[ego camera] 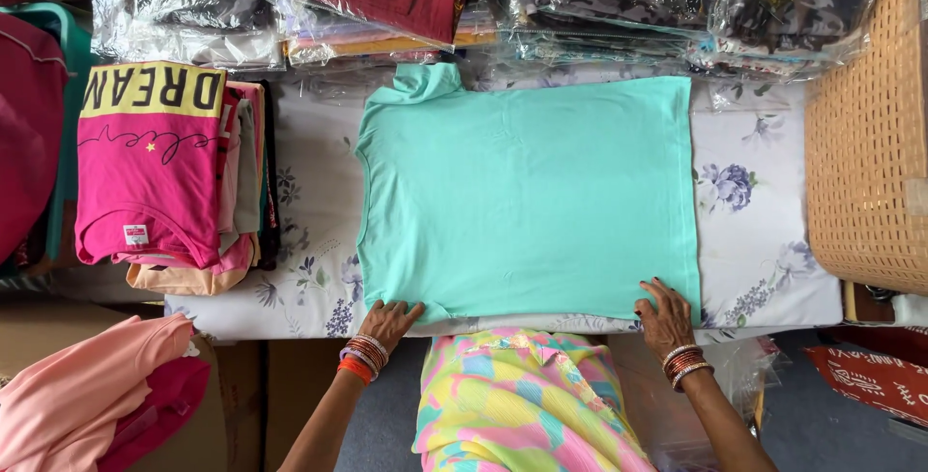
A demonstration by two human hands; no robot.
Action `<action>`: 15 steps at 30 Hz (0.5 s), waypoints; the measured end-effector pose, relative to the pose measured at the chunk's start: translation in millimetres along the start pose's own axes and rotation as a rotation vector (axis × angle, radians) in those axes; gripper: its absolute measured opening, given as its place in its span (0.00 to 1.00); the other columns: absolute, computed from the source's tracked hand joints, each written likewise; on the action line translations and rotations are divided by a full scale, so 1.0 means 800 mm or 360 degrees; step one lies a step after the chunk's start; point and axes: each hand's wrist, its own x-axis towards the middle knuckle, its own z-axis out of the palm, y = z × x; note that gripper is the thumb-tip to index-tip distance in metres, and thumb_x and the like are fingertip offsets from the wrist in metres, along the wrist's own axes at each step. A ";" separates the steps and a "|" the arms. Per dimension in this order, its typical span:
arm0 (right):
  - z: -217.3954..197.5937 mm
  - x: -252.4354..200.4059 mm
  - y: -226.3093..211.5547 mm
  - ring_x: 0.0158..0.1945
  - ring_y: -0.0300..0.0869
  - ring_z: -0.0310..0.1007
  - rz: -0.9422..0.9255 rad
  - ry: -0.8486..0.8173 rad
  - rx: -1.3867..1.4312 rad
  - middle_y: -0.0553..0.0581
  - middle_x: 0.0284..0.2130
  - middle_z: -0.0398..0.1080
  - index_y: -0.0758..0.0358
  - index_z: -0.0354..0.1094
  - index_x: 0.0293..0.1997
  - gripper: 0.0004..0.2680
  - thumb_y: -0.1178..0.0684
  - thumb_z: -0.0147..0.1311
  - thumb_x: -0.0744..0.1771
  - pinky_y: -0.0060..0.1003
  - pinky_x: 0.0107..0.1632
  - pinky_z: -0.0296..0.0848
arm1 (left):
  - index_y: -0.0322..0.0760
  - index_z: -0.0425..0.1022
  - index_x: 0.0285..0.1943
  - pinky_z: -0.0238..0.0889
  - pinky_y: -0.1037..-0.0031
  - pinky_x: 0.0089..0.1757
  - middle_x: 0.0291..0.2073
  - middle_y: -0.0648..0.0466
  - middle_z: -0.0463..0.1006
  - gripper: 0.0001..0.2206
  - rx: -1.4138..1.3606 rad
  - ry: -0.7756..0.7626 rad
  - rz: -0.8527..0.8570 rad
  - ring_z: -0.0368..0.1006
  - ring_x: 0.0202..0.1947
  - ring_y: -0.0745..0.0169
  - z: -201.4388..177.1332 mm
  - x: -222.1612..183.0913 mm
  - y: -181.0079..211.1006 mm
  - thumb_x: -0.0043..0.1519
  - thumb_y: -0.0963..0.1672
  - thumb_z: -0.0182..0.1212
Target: Folding and organizing t-shirts on a table.
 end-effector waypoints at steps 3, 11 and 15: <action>-0.010 0.004 -0.004 0.72 0.51 0.52 -0.0026 -0.0022 0.0048 0.56 0.62 0.59 0.52 0.65 0.39 0.06 0.45 0.48 0.67 0.56 0.70 0.51 | 0.49 0.64 0.61 0.67 0.62 0.43 0.36 0.52 0.76 0.23 -0.0028 0.0005 0.0023 0.77 0.37 0.56 -0.003 -0.001 0.005 0.57 0.38 0.60; 0.011 0.031 -0.060 0.61 0.51 0.63 -0.0337 0.0193 0.0260 0.59 0.54 0.65 0.58 0.68 0.48 0.17 0.36 0.54 0.65 0.53 0.63 0.61 | 0.42 0.74 0.53 0.71 0.60 0.40 0.39 0.48 0.80 0.16 -0.0565 0.0438 -0.0203 0.78 0.32 0.51 -0.037 0.047 -0.009 0.55 0.40 0.63; 0.030 0.039 -0.111 0.50 0.45 0.72 -0.0815 -0.0353 0.0356 0.51 0.43 0.74 0.53 0.71 0.47 0.11 0.39 0.58 0.68 0.43 0.53 0.70 | 0.41 0.75 0.49 0.72 0.59 0.38 0.39 0.50 0.82 0.10 -0.0811 0.0512 -0.0554 0.78 0.32 0.48 -0.141 0.100 -0.013 0.59 0.42 0.65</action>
